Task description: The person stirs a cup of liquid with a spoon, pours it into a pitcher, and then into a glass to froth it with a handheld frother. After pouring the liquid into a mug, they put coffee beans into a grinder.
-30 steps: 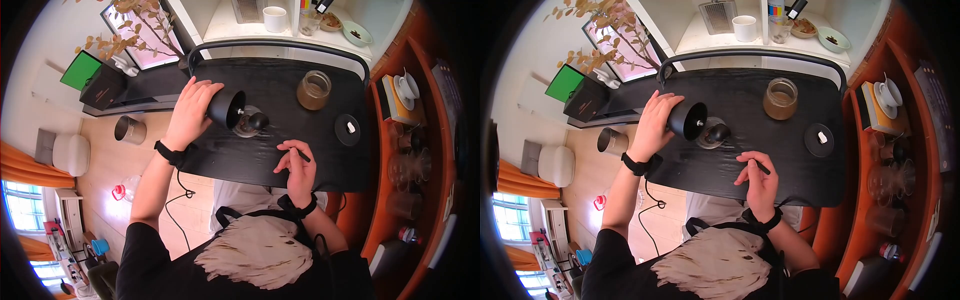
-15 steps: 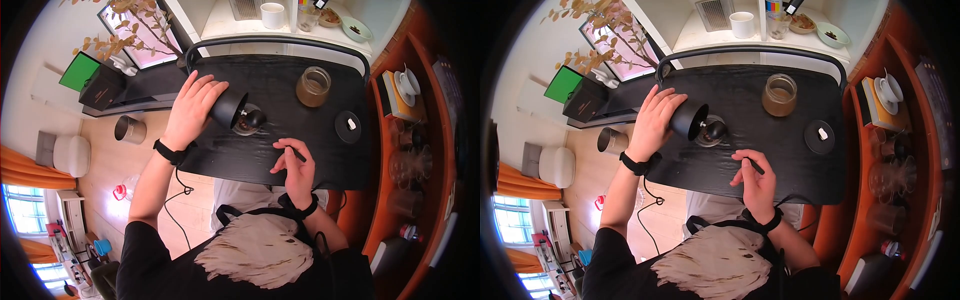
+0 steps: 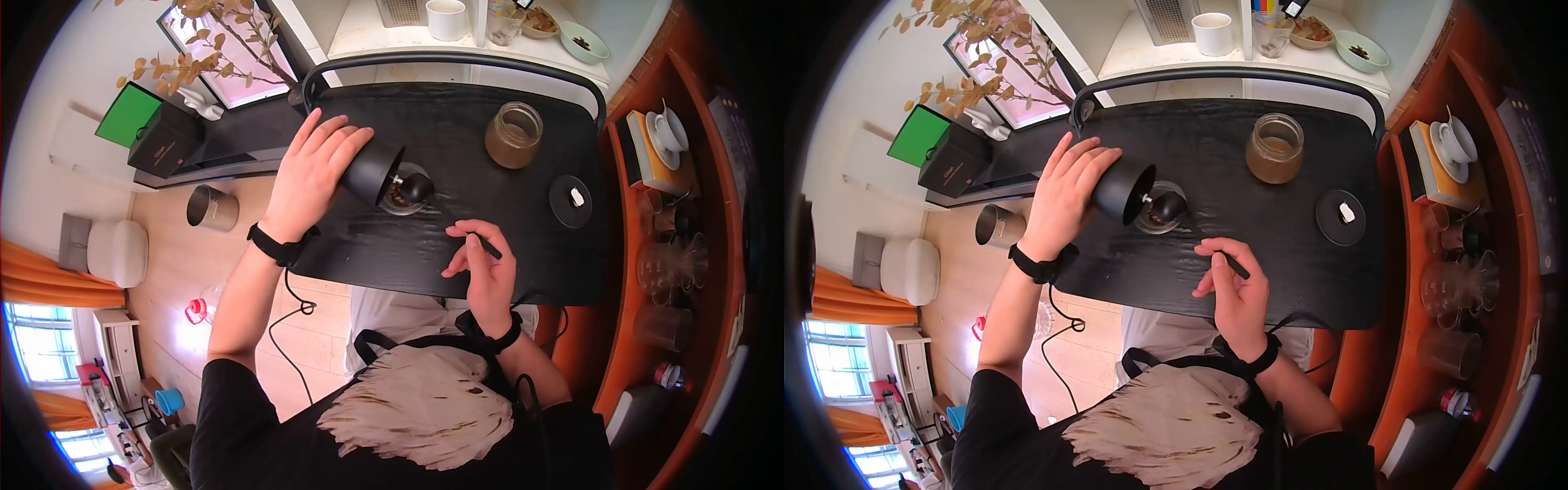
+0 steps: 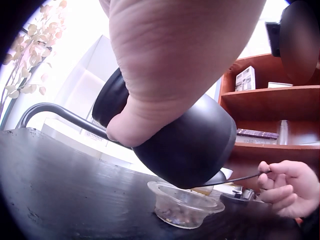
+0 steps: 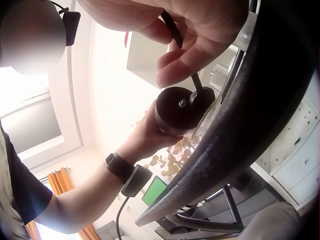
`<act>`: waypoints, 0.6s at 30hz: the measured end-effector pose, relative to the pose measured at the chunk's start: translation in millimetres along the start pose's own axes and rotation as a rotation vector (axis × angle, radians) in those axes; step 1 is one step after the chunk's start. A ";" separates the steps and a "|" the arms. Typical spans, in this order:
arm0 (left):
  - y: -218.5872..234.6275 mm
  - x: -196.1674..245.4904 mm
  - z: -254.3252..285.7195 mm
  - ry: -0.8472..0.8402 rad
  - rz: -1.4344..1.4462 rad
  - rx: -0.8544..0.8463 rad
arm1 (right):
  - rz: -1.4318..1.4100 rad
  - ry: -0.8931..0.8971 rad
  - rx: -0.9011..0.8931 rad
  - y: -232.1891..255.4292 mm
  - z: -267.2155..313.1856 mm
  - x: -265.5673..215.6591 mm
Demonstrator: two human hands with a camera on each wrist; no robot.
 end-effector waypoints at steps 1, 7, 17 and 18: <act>0.1 0.2 -0.1 -0.003 0.001 0.001 | -0.005 0.004 0.005 0.4 0.2 -0.9; 2.2 5.5 -2.0 -0.032 -0.034 0.027 | -0.038 0.028 0.078 8.3 1.9 0.0; -1.0 15.8 -7.4 -0.077 -0.088 0.034 | -0.050 0.013 0.078 10.6 3.2 3.3; -1.2 16.2 -7.4 -0.078 -0.088 0.033 | -0.051 0.013 0.079 10.5 3.6 3.6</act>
Point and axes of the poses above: each hand's wrist, its own z-axis away from the middle knuckle, its own y-axis out of the back of the hand, x = y × z, the point moved 9 cm from there along -z, towards the middle knuckle, and after that the axes turned 9 degrees about z, right-handed, at the moved point
